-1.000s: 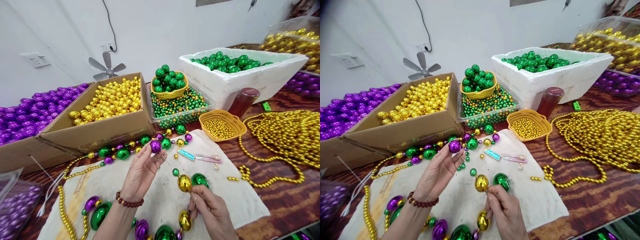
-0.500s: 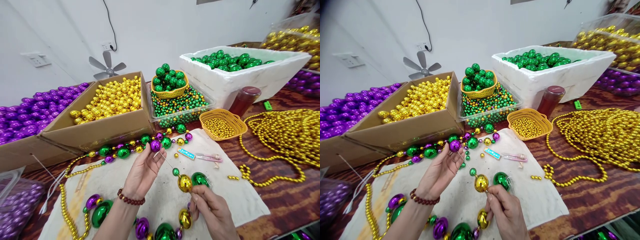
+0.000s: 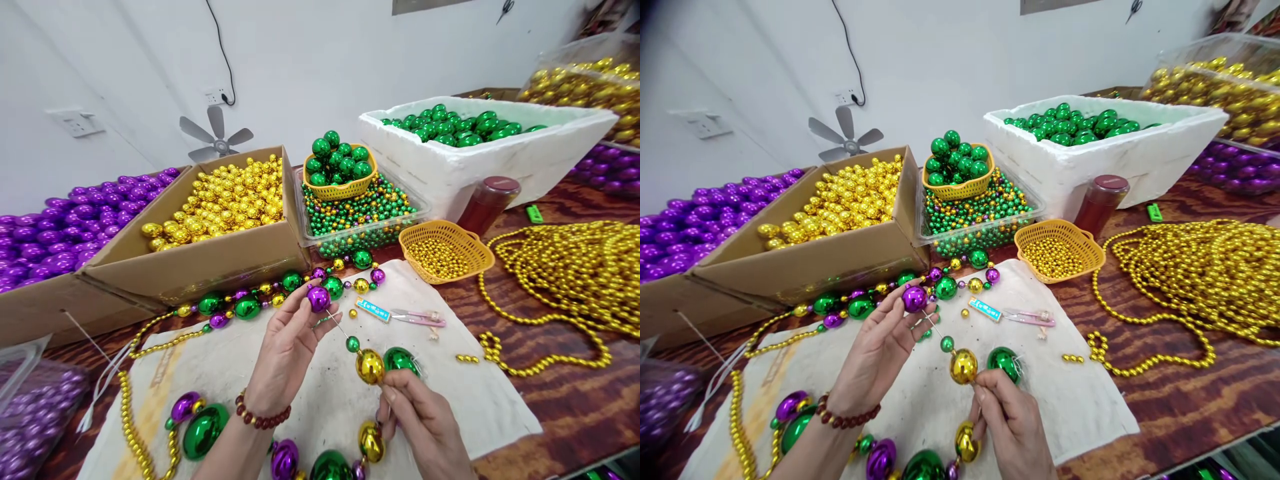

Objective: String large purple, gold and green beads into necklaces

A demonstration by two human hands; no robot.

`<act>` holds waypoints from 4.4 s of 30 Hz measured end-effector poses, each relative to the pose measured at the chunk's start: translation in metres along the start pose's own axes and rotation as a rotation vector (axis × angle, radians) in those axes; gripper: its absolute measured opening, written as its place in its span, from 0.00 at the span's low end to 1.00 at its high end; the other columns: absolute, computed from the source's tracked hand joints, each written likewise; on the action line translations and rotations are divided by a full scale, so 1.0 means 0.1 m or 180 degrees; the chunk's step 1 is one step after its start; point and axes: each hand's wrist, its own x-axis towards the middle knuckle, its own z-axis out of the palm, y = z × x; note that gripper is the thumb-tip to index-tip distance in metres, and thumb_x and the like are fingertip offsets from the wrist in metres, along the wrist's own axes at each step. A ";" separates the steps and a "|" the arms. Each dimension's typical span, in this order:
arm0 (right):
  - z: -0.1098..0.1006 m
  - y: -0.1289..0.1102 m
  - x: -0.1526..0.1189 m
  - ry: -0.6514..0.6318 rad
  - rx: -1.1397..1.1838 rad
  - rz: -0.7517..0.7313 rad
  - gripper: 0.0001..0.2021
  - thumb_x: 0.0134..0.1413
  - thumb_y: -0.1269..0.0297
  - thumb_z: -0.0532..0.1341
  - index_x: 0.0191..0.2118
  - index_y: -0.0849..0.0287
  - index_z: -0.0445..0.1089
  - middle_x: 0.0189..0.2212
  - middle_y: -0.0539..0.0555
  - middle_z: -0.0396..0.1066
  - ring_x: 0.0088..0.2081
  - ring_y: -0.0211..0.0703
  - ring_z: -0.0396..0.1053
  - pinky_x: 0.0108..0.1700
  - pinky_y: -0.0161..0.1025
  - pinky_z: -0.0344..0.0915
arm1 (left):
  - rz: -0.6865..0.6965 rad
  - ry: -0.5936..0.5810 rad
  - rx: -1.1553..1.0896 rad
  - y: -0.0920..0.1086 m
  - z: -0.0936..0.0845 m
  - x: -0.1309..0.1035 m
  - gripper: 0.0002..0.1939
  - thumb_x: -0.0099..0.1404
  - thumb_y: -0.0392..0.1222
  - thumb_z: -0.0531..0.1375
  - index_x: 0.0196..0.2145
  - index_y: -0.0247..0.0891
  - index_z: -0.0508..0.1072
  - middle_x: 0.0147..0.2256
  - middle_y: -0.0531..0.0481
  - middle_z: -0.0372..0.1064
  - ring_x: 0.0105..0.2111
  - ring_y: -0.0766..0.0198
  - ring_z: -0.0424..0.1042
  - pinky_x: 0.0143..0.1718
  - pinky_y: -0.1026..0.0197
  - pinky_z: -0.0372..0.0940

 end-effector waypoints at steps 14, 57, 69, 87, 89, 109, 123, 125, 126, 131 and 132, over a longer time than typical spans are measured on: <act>-0.08 0.04 0.05 -0.0248 0.0318 0.0107 0.12 0.66 0.57 0.53 0.43 0.58 0.68 0.33 0.53 0.71 0.24 0.35 0.71 0.24 0.31 0.57 | -0.0143 -0.0305 0.0098 -0.27 0.15 -0.16 0.19 0.69 0.37 0.54 0.57 0.45 0.67 0.50 0.45 0.68 0.47 0.57 0.70 0.51 0.50 0.64; -0.04 -0.09 -0.01 0.0274 0.0216 0.0206 0.17 0.62 0.51 0.56 0.30 0.59 0.67 0.15 0.48 0.64 0.18 0.36 0.62 0.24 0.33 0.56 | -0.0390 -0.0238 -0.0317 0.05 -0.19 0.13 0.11 0.68 0.40 0.55 0.44 0.36 0.73 0.38 0.47 0.71 0.39 0.63 0.72 0.45 0.57 0.67; 0.01 -0.10 0.03 0.0370 0.0492 0.0411 0.16 0.58 0.51 0.60 0.30 0.60 0.68 0.24 0.51 0.69 0.17 0.31 0.62 0.21 0.30 0.57 | -0.0112 -0.0168 0.0443 0.00 -0.07 0.13 0.10 0.65 0.43 0.59 0.41 0.37 0.75 0.35 0.47 0.72 0.37 0.64 0.71 0.39 0.63 0.65; -0.39 -0.40 0.53 0.0377 -0.0316 0.0097 0.13 0.60 0.56 0.57 0.40 0.60 0.71 0.32 0.53 0.75 0.18 0.33 0.68 0.16 0.28 0.57 | 0.0466 -0.0552 0.0957 -0.39 0.62 0.66 0.17 0.64 0.52 0.56 0.45 0.39 0.71 0.30 0.51 0.67 0.21 0.71 0.66 0.12 0.72 0.50; -0.50 -0.55 0.68 0.0597 -0.0319 -0.0239 0.13 0.59 0.56 0.58 0.40 0.60 0.72 0.33 0.54 0.74 0.19 0.32 0.68 0.17 0.28 0.56 | 0.0438 -0.0846 0.1291 -0.38 0.61 0.66 0.18 0.65 0.51 0.55 0.48 0.39 0.69 0.31 0.50 0.67 0.21 0.71 0.66 0.12 0.71 0.51; -0.36 -0.49 1.20 0.0380 0.0343 -0.0527 0.09 0.60 0.59 0.58 0.32 0.58 0.66 0.15 0.42 0.58 0.17 0.29 0.55 0.21 0.27 0.52 | -0.0015 -0.1402 0.2362 -0.49 0.40 0.53 0.14 0.68 0.52 0.51 0.42 0.39 0.63 0.28 0.53 0.66 0.18 0.73 0.62 0.13 0.73 0.52; -0.39 -0.42 1.22 0.0056 0.0751 -0.0284 0.08 0.53 0.60 0.64 0.33 0.61 0.70 0.29 0.51 0.73 0.25 0.32 0.70 0.20 0.25 0.61 | -0.0319 -0.1481 0.2453 -0.58 0.07 0.52 0.14 0.68 0.48 0.52 0.32 0.36 0.68 0.26 0.54 0.65 0.18 0.73 0.65 0.14 0.71 0.50; -0.37 -0.44 1.20 0.0187 0.0710 -0.0316 0.11 0.57 0.56 0.61 0.32 0.59 0.67 0.27 0.49 0.73 0.22 0.33 0.70 0.18 0.25 0.60 | -0.0357 -0.1564 0.2521 -0.52 0.11 0.51 0.14 0.67 0.48 0.53 0.31 0.36 0.68 0.24 0.55 0.64 0.17 0.74 0.64 0.15 0.72 0.51; -0.38 -0.49 1.21 0.0237 0.0703 -0.0329 0.12 0.59 0.54 0.58 0.32 0.58 0.64 0.27 0.48 0.73 0.20 0.33 0.71 0.17 0.26 0.61 | -0.0368 -0.1622 0.2565 -0.49 0.14 0.50 0.14 0.68 0.47 0.52 0.31 0.36 0.69 0.23 0.55 0.64 0.17 0.74 0.63 0.15 0.72 0.51; -0.57 -0.83 1.23 0.0066 0.0885 -0.0573 0.09 0.60 0.56 0.58 0.39 0.55 0.64 0.24 0.45 0.70 0.21 0.36 0.72 0.18 0.30 0.68 | -0.0162 -0.1873 0.2900 -0.27 0.34 0.47 0.12 0.67 0.45 0.53 0.32 0.35 0.71 0.24 0.54 0.66 0.19 0.74 0.63 0.17 0.72 0.54; -0.61 -0.90 1.22 0.0029 0.0919 -0.0654 0.08 0.59 0.58 0.60 0.39 0.56 0.66 0.25 0.46 0.70 0.23 0.36 0.72 0.20 0.31 0.70 | -0.0098 -0.1888 0.2967 -0.23 0.38 0.47 0.12 0.66 0.44 0.53 0.33 0.35 0.71 0.25 0.53 0.67 0.20 0.74 0.63 0.17 0.72 0.55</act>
